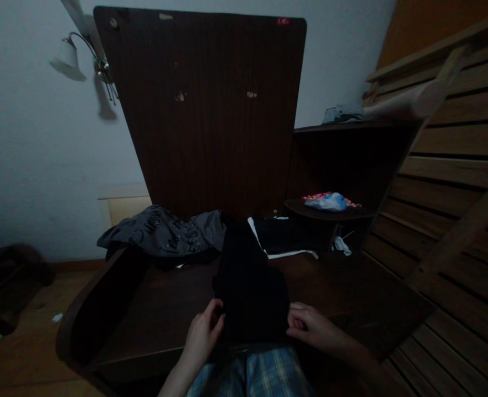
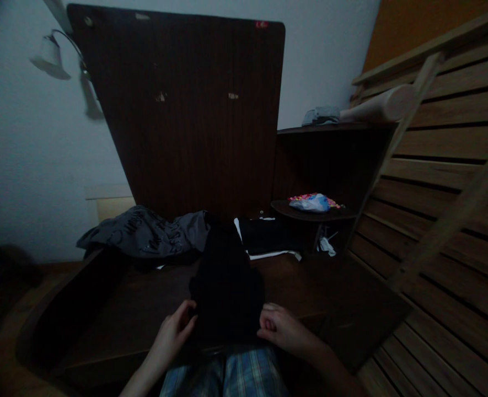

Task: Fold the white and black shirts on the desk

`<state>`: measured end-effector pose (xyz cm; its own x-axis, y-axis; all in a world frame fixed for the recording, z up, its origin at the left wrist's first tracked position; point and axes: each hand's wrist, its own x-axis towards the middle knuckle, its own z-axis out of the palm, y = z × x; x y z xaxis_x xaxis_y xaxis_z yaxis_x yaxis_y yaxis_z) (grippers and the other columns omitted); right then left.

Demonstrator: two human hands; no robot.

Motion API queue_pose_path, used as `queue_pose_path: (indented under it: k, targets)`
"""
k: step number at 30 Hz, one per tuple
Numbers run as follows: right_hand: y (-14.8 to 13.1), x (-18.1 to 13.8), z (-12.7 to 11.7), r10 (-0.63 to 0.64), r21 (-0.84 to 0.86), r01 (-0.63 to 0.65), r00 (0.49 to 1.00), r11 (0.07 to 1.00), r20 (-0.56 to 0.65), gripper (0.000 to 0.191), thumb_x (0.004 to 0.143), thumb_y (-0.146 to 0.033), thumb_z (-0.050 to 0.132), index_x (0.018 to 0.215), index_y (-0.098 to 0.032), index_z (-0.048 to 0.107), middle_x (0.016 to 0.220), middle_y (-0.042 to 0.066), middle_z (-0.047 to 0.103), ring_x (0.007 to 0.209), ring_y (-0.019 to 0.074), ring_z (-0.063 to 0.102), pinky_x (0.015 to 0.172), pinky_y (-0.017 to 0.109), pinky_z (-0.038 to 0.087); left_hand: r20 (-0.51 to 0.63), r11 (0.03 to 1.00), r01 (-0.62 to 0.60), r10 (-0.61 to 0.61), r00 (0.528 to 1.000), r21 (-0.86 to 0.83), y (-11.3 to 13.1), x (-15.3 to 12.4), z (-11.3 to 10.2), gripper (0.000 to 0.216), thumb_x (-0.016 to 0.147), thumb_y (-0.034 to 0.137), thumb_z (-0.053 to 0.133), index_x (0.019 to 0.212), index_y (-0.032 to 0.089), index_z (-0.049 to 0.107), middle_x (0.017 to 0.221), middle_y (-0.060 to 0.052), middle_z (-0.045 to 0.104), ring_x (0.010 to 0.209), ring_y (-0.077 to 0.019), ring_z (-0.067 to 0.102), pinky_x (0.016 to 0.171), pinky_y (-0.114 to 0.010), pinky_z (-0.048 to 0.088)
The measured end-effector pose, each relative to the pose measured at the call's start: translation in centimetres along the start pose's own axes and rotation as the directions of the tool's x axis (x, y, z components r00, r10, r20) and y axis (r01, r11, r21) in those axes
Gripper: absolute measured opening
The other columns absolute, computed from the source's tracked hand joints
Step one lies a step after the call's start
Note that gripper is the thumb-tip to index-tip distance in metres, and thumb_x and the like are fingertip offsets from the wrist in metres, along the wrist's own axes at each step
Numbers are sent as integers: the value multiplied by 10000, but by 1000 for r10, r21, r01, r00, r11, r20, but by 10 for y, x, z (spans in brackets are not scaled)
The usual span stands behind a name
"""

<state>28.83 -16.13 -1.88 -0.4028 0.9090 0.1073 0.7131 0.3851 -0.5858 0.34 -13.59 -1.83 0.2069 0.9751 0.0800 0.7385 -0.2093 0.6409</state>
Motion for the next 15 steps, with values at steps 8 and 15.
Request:
queue_pose_path:
  k: [8,15]
  targets:
    - [5,41,-41,60,67,-45,971,997,-232,169,763,-331,521,832,-181,558,832,33,582,794,158,540,715,274,429,-85,993,-14,4,996,-115,-4,30,-19,419,746,376,475,1086,135,425,891,-70,608,839,-178,584,733,-275,433]
    - [12,84,-16,12,-156,-34,990,987,-140,267,696,-246,613,945,-181,541,988,67,566,965,201,507,858,342,381,39,989,-108,105,994,104,5,74,-13,300,719,236,547,1004,141,539,1000,-94,591,938,-195,553,828,-285,399]
